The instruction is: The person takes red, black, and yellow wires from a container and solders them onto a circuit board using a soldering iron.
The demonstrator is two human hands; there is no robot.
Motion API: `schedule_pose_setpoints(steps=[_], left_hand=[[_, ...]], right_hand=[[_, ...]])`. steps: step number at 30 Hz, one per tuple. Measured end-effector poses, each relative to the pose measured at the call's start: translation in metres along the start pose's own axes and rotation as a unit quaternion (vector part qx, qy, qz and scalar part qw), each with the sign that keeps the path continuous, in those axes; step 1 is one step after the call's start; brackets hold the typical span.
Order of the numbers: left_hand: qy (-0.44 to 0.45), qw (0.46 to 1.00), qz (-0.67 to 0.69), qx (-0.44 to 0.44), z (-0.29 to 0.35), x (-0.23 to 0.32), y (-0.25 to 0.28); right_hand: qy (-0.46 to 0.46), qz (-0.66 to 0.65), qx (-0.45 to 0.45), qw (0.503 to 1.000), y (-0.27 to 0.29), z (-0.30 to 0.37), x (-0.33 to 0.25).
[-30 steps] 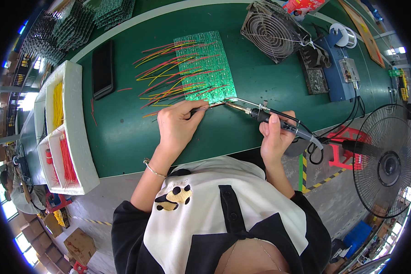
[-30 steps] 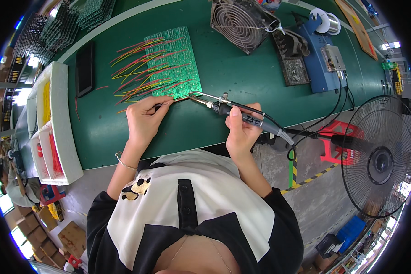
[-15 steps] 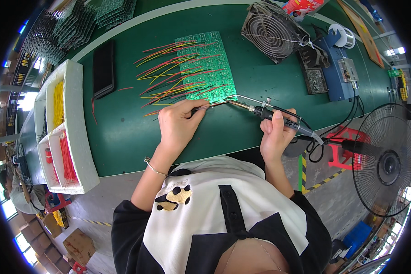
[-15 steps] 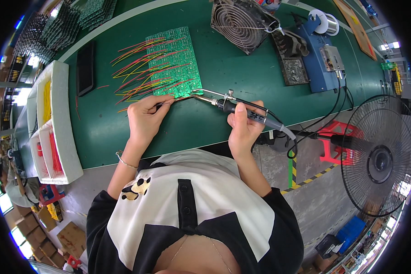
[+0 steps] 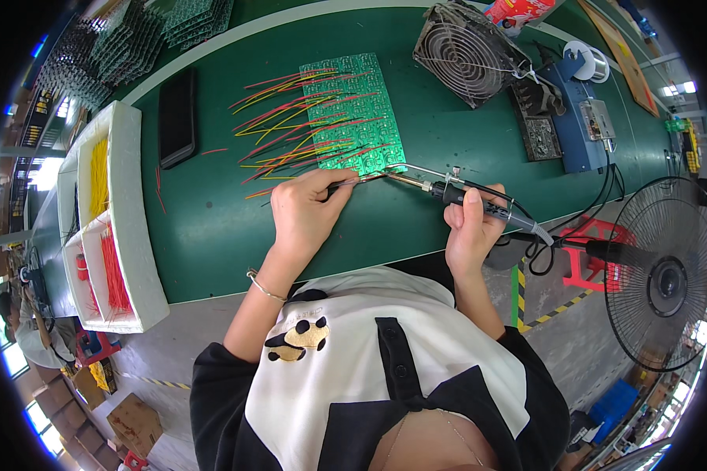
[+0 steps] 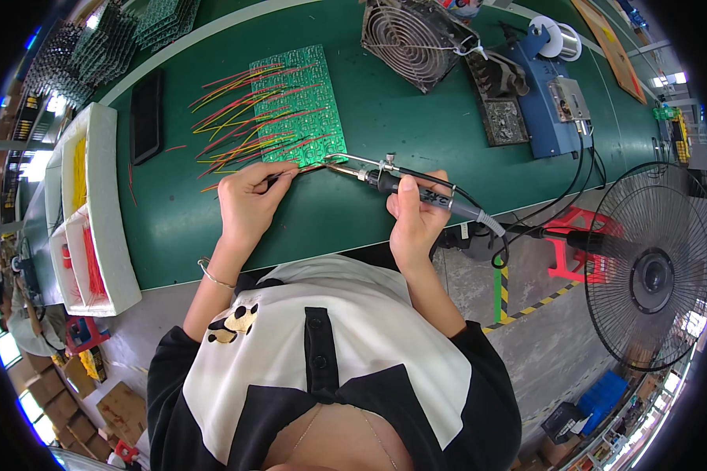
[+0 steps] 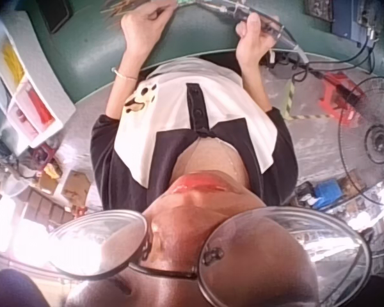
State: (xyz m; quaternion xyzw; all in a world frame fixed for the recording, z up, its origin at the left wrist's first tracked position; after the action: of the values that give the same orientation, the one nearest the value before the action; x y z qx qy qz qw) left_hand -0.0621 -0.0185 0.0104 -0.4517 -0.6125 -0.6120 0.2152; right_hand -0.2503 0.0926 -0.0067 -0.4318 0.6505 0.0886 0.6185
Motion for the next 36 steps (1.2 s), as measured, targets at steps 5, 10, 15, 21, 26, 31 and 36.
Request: schedule_pose_setpoints(steps=[5, 10, 15, 21, 26, 31, 36], left_hand=[[-0.007, 1.0, 0.009, 0.008, 0.0, 0.001, 0.0], [0.005, 1.0, -0.003, -0.014, 0.001, 0.001, 0.001], [0.001, 1.0, -0.005, -0.021, 0.002, -0.001, -0.002], [-0.009, 1.0, 0.02, 0.007, -0.002, 0.003, -0.003], [0.018, 1.0, -0.007, -0.023, -0.003, 0.001, 0.004], [-0.019, 0.998, -0.047, 0.042, 0.013, 0.006, 0.031], [0.016, 0.989, -0.118, 0.082, 0.036, 0.004, 0.1]], right_hand=[[-0.009, 0.02, -0.015, 1.0, 0.0, 0.0, 0.001], [-0.013, 0.007, 0.006, 1.0, 0.002, 0.0, 0.002], [-0.02, -0.03, 0.007, 0.999, 0.004, -0.001, 0.002], [-0.019, -0.024, -0.002, 1.0, 0.003, -0.004, 0.001], [-0.021, -0.007, 0.002, 1.0, -0.005, -0.005, 0.001], [-0.021, -0.008, 0.089, 0.996, 0.014, -0.003, 0.011], [-0.012, -0.017, 0.064, 0.998, 0.016, -0.006, -0.002]])
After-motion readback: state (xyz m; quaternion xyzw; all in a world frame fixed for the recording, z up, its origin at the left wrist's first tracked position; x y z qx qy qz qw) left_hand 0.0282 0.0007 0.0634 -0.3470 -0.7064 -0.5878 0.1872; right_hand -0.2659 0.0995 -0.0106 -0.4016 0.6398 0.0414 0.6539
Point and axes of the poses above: each hand's wrist, its own z-axis away from the middle knuckle, its own y-axis out of the back of the hand, x = y × z, the point moved 5 cm from there along -z, towards the middle knuckle, and after that the axes turned 7 degrees about y, right-handed, at the moved point
